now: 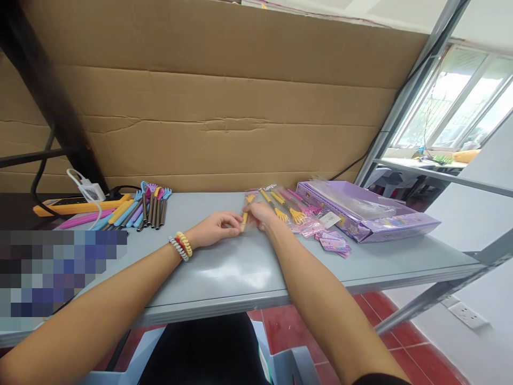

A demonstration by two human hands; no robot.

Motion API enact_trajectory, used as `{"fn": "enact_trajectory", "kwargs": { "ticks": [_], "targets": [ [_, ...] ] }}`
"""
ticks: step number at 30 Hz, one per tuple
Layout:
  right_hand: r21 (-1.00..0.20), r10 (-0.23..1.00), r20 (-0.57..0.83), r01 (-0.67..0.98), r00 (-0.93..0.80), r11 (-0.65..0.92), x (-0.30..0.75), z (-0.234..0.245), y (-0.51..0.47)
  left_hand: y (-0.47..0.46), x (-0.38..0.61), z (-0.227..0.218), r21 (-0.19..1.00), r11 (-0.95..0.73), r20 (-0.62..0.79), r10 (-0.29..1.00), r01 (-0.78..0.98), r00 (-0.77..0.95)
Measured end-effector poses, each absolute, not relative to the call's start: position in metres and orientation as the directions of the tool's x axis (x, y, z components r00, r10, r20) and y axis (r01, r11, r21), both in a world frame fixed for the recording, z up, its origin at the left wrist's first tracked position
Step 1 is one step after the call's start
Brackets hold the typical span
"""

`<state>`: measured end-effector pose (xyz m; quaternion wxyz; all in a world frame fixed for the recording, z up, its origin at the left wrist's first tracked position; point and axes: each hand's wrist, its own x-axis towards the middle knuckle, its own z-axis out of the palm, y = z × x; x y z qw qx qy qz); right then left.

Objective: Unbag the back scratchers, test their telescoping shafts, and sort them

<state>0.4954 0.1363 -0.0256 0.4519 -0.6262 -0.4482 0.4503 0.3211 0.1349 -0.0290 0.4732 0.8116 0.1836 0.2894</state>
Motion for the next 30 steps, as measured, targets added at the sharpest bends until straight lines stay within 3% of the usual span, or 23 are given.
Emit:
{"fn": "enact_trajectory", "kwargs": {
  "ticks": [3, 7, 9, 14, 18, 23, 27, 30],
  "targets": [
    [-0.997, 0.983, -0.080, -0.004, 0.163, -0.080, 0.494, -0.023, 0.134, 0.135, 0.319, -0.025, 0.937, -0.350, 0.244, 0.624, -0.014, 0.743],
    [-0.992, 1.000, -0.003, -0.126, 0.014, -0.001, 0.488, -0.015, 0.124, 0.141, 0.315, -0.019, 0.991, -0.125, 0.130, 0.883, -0.040, 0.452],
    [-0.995, 0.993, -0.014, -0.100, -0.121, -0.026, 0.482, -0.010, 0.117, 0.143, 0.313, -0.017, 0.994, -0.067, 0.096, 0.925, -0.090, 0.367],
    [-0.999, 0.877, -0.041, 0.047, -0.479, -0.022, 0.469, -0.002, 0.099, 0.142, 0.311, -0.013, 0.955, -0.047, 0.175, 0.886, -0.292, 0.429],
    [-0.987, 0.870, -0.085, 0.160, -0.486, -0.007, 0.474, -0.002, 0.099, 0.142, 0.312, -0.013, 0.928, -0.084, 0.219, 0.911, -0.362, 0.350],
    [-0.915, 0.828, -0.249, 0.402, -0.502, -0.031, 0.490, -0.003, 0.102, 0.156, 0.305, -0.010, 0.883, -0.093, 0.201, 0.961, -0.459, 0.192],
    [-0.946, 0.815, -0.216, 0.323, -0.537, -0.038, 0.498, -0.003, 0.103, 0.170, 0.290, -0.007, 0.809, -0.071, 0.125, 0.991, -0.584, 0.052],
    [-0.961, 0.840, -0.184, 0.273, -0.510, -0.044, 0.499, -0.005, 0.105, 0.175, 0.281, -0.007, 0.805, -0.051, 0.100, 0.994, -0.591, 0.051]
  ]
}}
